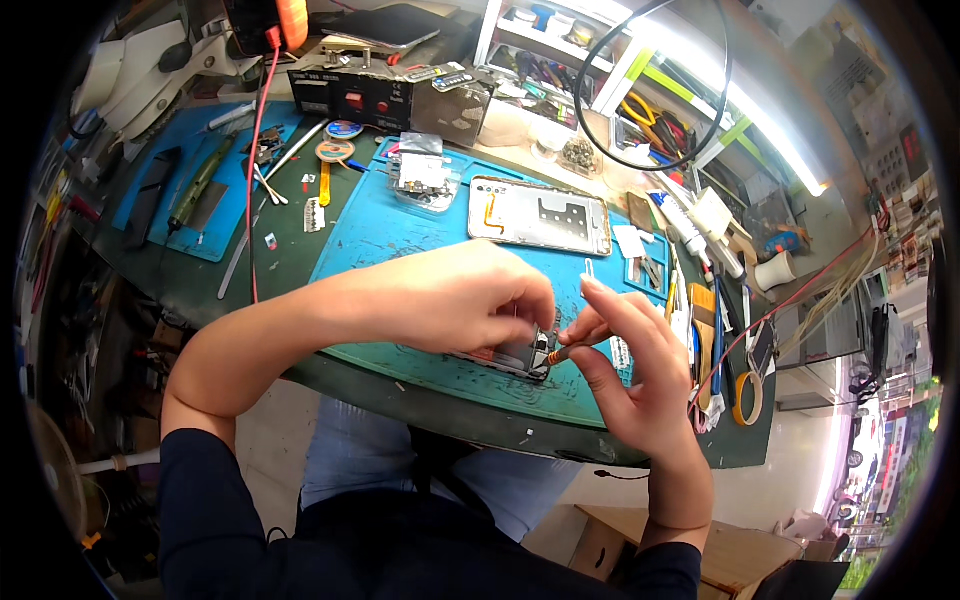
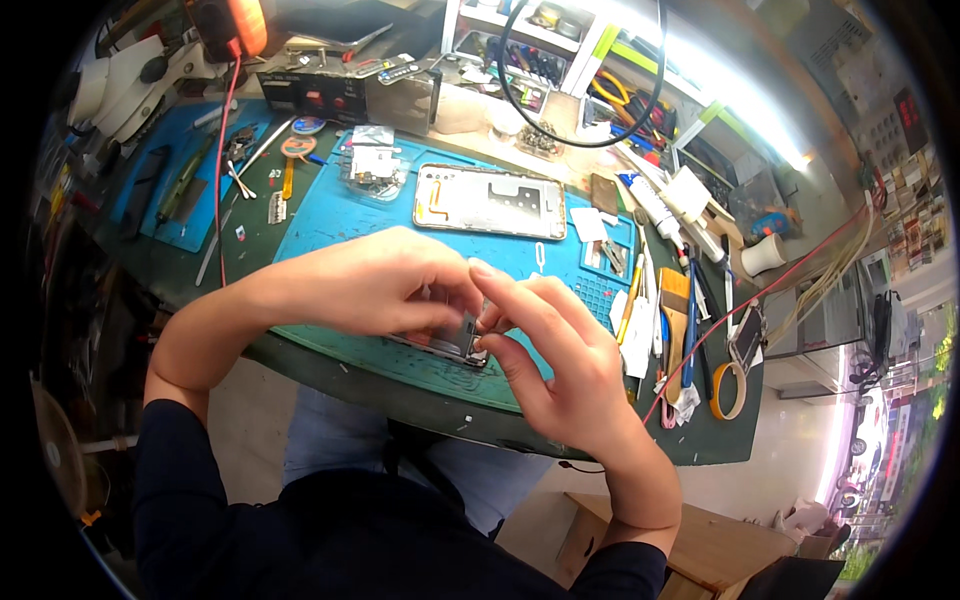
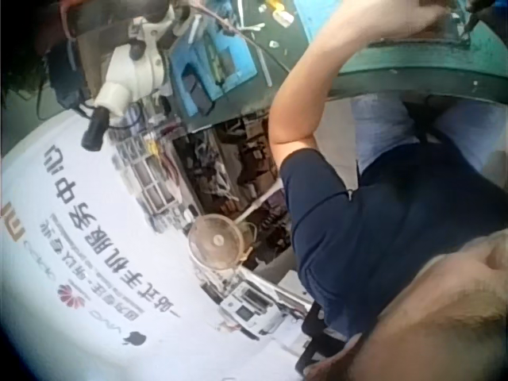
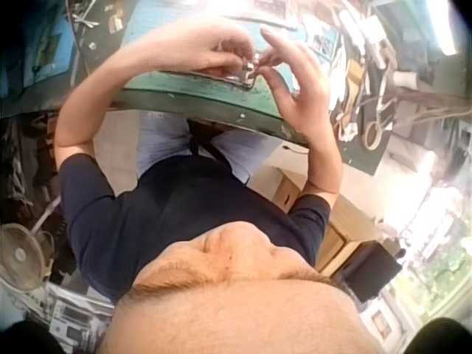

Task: The person uses a multimeter to test the battery terminals of a disassembled smartphone. They then connect a charging cable to the device, which displays a charging icon on the screen. Finally, the person handles a small component over the phone's motherboard.

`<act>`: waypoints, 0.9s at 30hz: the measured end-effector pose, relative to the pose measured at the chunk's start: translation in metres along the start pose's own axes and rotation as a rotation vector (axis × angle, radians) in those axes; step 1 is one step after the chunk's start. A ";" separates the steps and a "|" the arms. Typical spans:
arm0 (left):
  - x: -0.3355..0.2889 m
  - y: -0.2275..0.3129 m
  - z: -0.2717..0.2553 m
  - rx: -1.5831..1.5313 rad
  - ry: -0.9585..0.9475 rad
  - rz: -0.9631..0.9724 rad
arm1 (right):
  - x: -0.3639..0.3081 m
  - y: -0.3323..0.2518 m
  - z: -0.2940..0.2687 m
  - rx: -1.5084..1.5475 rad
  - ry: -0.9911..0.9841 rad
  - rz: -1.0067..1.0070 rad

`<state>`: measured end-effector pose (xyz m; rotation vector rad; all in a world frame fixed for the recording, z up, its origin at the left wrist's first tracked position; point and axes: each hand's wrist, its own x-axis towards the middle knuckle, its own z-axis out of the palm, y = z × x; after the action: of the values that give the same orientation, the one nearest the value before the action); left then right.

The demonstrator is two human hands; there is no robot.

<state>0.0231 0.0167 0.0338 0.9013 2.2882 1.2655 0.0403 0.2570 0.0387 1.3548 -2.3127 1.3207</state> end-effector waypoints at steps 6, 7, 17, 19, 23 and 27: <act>0.001 -0.006 0.014 0.124 -0.025 0.115 | -0.004 0.009 0.004 0.044 0.215 -0.091; 0.003 -0.010 0.017 0.155 0.043 0.135 | -0.004 0.011 0.004 0.048 0.253 -0.068; 0.034 -0.062 -0.010 0.785 0.633 0.210 | -0.002 0.008 -0.002 0.051 0.004 0.093; 0.036 -0.065 -0.012 0.819 0.603 0.217 | -0.001 0.004 0.000 0.032 0.023 0.088; 0.037 -0.064 -0.012 0.863 0.569 0.217 | 0.000 0.002 0.005 0.014 0.049 0.093; 0.037 -0.067 -0.012 0.891 0.582 0.214 | 0.001 0.001 0.005 0.014 0.053 0.092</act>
<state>-0.0345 0.0082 -0.0177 1.1709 3.4013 0.5562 0.0403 0.2521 0.0356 1.2153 -2.3605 1.3837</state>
